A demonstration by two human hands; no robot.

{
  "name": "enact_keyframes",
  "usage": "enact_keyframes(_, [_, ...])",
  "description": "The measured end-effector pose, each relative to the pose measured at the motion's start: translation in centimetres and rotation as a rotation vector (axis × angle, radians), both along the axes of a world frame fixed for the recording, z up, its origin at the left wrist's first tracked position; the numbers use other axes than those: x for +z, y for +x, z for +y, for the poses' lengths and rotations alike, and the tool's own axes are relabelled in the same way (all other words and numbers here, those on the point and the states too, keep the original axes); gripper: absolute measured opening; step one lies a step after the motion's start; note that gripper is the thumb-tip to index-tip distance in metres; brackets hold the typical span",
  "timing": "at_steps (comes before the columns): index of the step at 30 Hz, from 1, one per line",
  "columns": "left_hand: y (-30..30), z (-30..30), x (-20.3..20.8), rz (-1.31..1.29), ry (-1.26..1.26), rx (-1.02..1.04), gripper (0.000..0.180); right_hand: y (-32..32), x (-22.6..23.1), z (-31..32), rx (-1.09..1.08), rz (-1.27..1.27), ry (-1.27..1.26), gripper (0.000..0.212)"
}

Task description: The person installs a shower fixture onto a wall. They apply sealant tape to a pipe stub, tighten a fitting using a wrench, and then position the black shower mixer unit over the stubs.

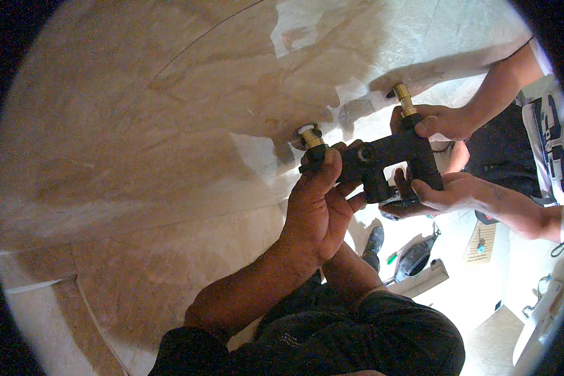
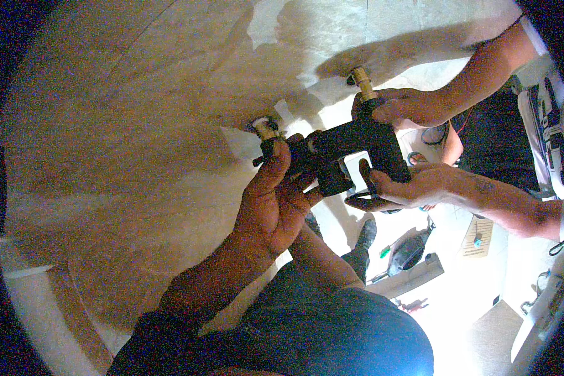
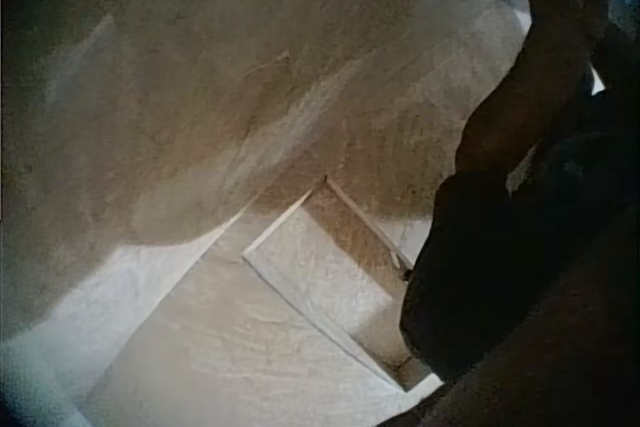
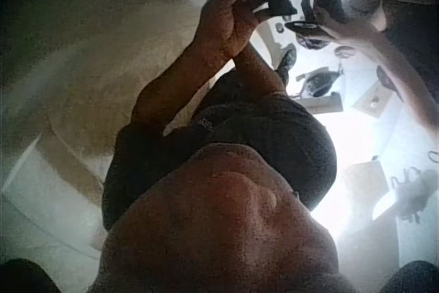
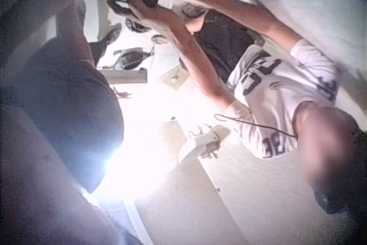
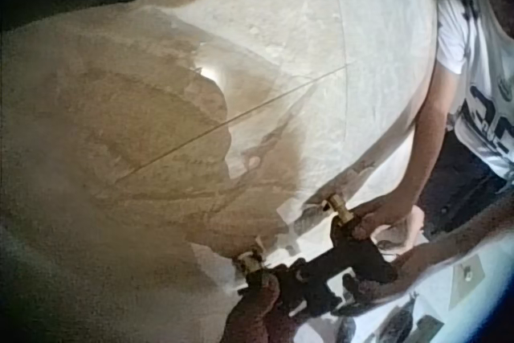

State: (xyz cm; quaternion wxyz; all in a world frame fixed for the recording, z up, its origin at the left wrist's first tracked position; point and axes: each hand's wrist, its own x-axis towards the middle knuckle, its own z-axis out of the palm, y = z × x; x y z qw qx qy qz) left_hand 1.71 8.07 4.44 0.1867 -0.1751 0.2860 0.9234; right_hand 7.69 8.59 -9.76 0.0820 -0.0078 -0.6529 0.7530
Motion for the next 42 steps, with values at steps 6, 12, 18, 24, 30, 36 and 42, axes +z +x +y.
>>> enact_keyframes(6, [0.2, 0.3, -0.8, 0.011, 0.016, 0.011, 0.036, -6.0, -5.4, 2.0, -0.036, -0.064, 0.086, 0.022])
enact_keyframes(12, [-0.2, 1.3, -2.2, -0.011, 0.051, 0.035, 0.042, -2.4, -8.4, 9.5, -0.038, -0.115, 0.431, 0.021])
enact_keyframes(18, [-0.4, 1.0, -1.1, 0.01, 0.018, 0.088, 0.041, 4.3, -0.3, 15.0, 0.033, -0.773, -0.212, 0.028])
enact_keyframes(24, [-0.3, 1.5, -0.4, 0.005, -0.061, 0.138, 0.043, 4.8, -0.6, 20.6, 0.041, -0.976, -0.285, 0.019])
enact_keyframes(30, [0.2, 1.3, 0.0, 0.028, -0.166, 0.192, 0.04, 0.3, 8.3, 23.8, 0.025, -0.666, -0.593, 0.019])
enact_keyframes(36, [0.5, 1.8, 0.4, 0.001, -0.226, 0.197, 0.037, -2.6, 9.2, 25.2, 0.296, -0.604, -0.604, 0.023])
enact_keyframes(42, [0.2, 2.5, -0.6, 0.008, -0.279, 0.26, 0.039, -2.7, 8.7, 25.9, 0.385, -0.696, -0.621, 0.025])
